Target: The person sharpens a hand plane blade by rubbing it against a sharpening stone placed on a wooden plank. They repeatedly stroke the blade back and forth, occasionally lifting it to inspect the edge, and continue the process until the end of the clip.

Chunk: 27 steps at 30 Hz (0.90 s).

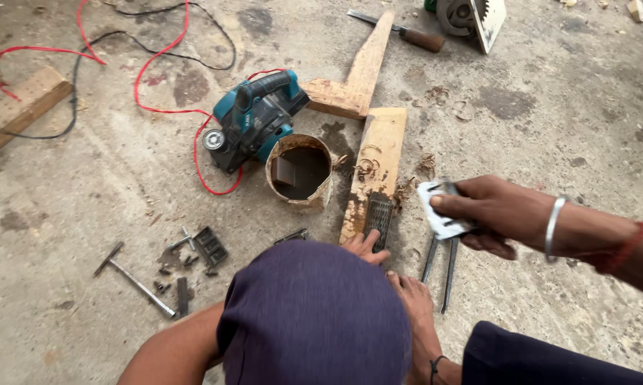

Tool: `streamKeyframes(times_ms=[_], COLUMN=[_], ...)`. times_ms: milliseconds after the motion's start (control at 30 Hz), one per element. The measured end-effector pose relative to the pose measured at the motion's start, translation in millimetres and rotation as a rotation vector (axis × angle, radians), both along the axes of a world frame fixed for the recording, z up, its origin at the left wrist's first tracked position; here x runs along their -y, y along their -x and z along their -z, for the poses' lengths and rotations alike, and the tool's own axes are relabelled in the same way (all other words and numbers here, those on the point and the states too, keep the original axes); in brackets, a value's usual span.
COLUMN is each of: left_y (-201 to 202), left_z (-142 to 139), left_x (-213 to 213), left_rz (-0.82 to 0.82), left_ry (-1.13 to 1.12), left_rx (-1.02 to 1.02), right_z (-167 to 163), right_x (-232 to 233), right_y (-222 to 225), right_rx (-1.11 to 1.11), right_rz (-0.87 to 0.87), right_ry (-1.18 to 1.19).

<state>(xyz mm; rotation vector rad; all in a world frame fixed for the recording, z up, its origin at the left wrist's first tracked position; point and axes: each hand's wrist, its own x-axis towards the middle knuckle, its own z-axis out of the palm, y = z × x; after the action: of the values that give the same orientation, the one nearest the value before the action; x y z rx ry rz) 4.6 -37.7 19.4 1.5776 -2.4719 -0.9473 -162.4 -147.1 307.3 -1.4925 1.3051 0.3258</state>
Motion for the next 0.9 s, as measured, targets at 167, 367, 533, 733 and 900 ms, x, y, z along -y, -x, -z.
streamKeyframes(times_ms=[167,367,533,733,900], left_y=[-22.4,-75.1,-158.7,-199.4,-199.0], left_z=[-23.5,-86.6,-165.2,-212.3,-209.7], left_x=[14.5,22.2,27.5,52.6,68.0], left_rz=[-0.225,-0.681,-0.628,-0.691,-0.716], left_ry=[-0.114,-0.133,0.166,0.225,0.216], left_rx=[-0.256,-0.485,-0.489,-0.418,-0.331], right_z=[15.5,16.6,7.7,6.7,-5.1], right_x=[-20.4,-17.7,-16.6,-18.9,-19.2], right_y=[-7.8,12.9,26.7,29.6,19.8], right_rx=[0.127,0.136,0.134,0.167,0.153], right_rz=[0.097,0.259,0.298,0.275,0.183], right_ry=[-0.052,-0.012,0.033,0.024,0.084])
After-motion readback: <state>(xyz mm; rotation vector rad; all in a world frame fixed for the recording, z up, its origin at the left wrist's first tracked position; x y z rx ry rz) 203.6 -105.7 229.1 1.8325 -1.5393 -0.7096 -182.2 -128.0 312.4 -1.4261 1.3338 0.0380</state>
